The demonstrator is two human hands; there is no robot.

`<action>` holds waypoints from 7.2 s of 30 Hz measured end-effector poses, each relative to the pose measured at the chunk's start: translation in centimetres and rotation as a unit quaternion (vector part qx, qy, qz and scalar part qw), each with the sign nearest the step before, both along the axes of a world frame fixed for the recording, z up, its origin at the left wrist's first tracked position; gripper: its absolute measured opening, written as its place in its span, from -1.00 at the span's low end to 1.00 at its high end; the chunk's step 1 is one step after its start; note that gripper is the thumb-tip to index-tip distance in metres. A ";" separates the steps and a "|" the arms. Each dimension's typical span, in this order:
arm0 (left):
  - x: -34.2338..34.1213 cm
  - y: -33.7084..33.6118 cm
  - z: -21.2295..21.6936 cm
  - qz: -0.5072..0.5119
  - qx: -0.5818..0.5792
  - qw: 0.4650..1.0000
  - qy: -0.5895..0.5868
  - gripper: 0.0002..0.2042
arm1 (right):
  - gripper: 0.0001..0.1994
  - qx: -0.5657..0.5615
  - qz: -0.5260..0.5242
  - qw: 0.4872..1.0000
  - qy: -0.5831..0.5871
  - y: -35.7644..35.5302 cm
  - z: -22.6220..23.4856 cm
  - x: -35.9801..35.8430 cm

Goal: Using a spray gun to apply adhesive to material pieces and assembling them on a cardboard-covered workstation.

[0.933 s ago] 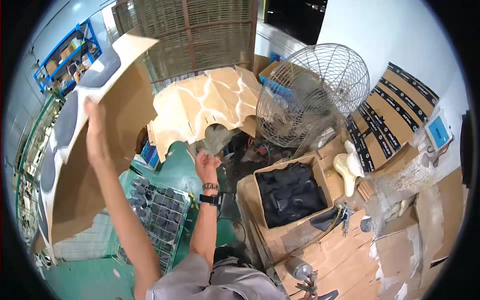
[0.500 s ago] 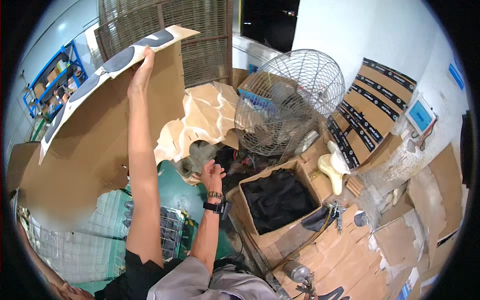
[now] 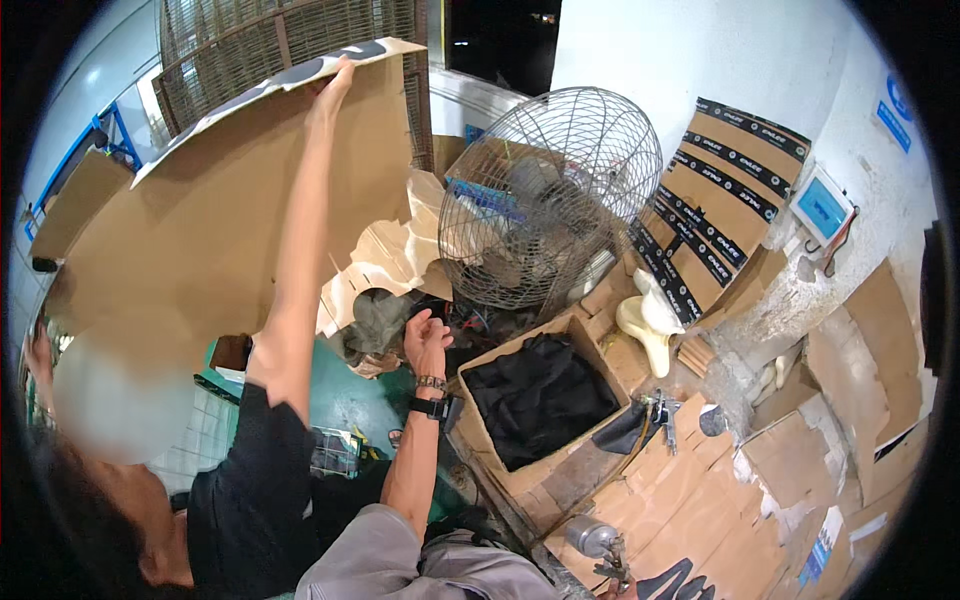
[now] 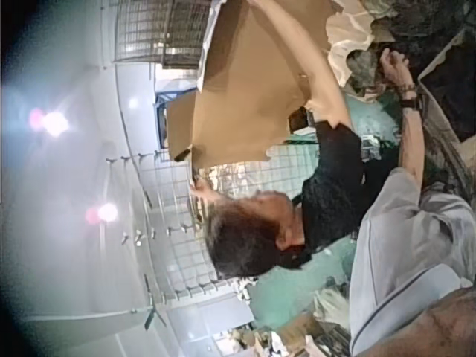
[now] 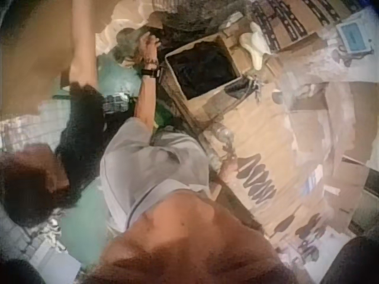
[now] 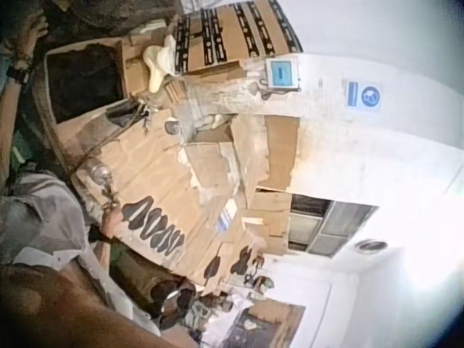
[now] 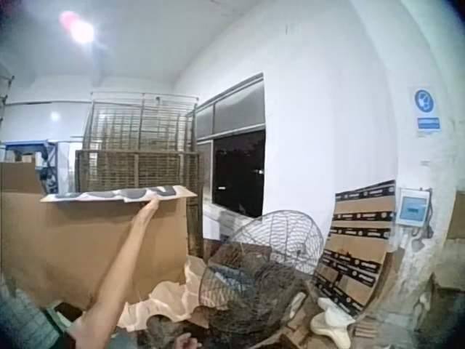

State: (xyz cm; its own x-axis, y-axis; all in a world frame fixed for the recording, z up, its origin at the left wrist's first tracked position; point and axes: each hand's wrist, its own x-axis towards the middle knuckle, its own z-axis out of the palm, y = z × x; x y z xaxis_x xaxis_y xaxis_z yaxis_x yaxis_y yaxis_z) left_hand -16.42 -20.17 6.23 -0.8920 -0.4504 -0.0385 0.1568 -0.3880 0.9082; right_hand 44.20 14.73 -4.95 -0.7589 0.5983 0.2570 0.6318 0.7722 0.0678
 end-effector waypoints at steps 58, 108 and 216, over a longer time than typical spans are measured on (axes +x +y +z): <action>19.6 15.3 0.0 -0.425 -0.256 0.867 0.032 -0.81 | -0.70 -0.167 -0.114 0.978 -0.060 -3.8 10.2 -5.7; 25.8 18.8 2.4 -0.446 -0.774 0.336 0.297 -0.08 | -0.78 -0.326 -0.135 0.900 0.255 -4.6 11.3 -10.4; 26.2 26.7 -3.7 -0.564 -0.281 0.740 0.236 -0.65 | -0.65 -0.225 -0.048 0.956 0.179 -6.7 12.6 -16.4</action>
